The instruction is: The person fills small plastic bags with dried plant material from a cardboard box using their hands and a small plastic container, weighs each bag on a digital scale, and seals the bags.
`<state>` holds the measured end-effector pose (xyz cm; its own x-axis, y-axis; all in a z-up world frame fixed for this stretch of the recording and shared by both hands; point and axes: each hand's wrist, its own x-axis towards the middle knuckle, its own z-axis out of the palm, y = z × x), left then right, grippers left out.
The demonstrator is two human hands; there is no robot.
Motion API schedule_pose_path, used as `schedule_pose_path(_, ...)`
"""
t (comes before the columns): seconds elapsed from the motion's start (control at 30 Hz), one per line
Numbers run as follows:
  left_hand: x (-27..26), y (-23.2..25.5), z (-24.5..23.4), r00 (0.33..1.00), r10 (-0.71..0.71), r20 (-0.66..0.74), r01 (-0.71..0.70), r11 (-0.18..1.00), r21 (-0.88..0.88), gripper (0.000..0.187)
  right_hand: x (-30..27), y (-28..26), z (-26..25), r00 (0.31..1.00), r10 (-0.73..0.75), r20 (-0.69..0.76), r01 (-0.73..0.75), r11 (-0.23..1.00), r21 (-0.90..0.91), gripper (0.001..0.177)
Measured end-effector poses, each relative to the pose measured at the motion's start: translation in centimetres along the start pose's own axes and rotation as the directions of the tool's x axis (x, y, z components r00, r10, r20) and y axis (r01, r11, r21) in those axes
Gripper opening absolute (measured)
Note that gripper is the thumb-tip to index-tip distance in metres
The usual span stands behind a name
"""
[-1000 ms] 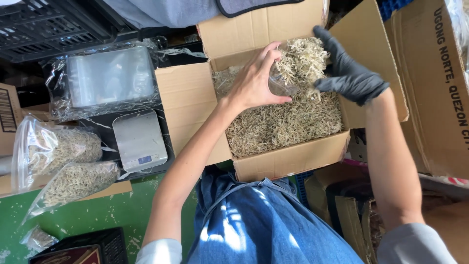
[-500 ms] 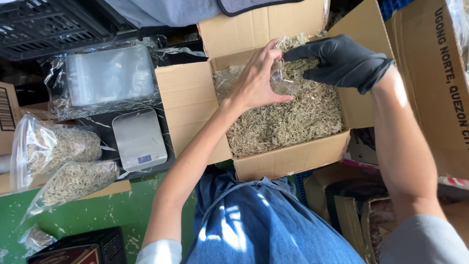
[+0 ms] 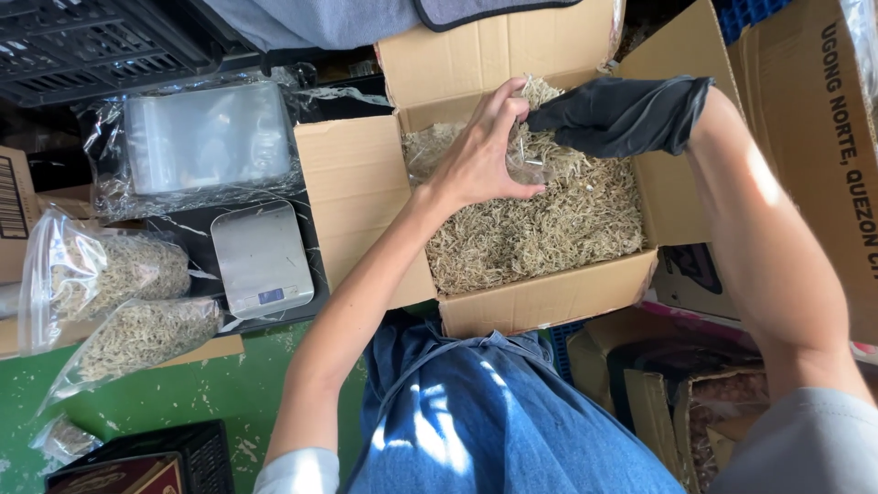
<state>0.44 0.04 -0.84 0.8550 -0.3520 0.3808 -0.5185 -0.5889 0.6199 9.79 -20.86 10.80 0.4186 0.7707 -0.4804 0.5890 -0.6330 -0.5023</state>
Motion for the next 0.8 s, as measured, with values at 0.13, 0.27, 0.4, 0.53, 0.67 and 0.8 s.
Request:
schedule_pose_path(0.13,0.1,-0.2,-0.1,1.000,0.017,-0.007,-0.017,0.997,-0.076,0.104,0.8,0.8,0.6,0.999,0.010,0.034,-0.009,0.999,-0.048,0.040)
schedule_pose_path(0.27,0.2,0.2,-0.4,1.000,0.021,0.004,-0.021,0.996,-0.092,0.106,1.8,2.5,0.9,0.990,0.093,0.110,-0.098,0.994,0.038,0.017)
schedule_pose_path(0.4,0.5,0.2,-0.3,0.999,0.043,0.005,-0.042,0.995,-0.093,0.110,3.3,2.4,1.8,0.984,0.132,0.121,-0.137,0.990,0.033,0.023)
schedule_pose_path(0.53,0.7,0.9,-1.0,0.998,0.064,0.004,-0.062,0.988,-0.139,0.103,7.0,8.2,5.8,0.998,-0.006,0.057,-0.001,0.992,0.122,0.018)
schedule_pose_path(0.67,0.5,1.0,-1.9,0.998,0.066,0.017,-0.062,0.982,-0.178,0.100,7.7,7.7,6.8,1.000,-0.019,0.021,0.014,0.974,0.227,0.013)
schedule_pose_path(0.8,0.3,1.5,-4.1,0.997,0.082,0.004,-0.080,0.980,-0.183,0.092,3.3,-0.2,1.7,0.976,0.206,0.070,-0.214,0.969,0.127,0.022)
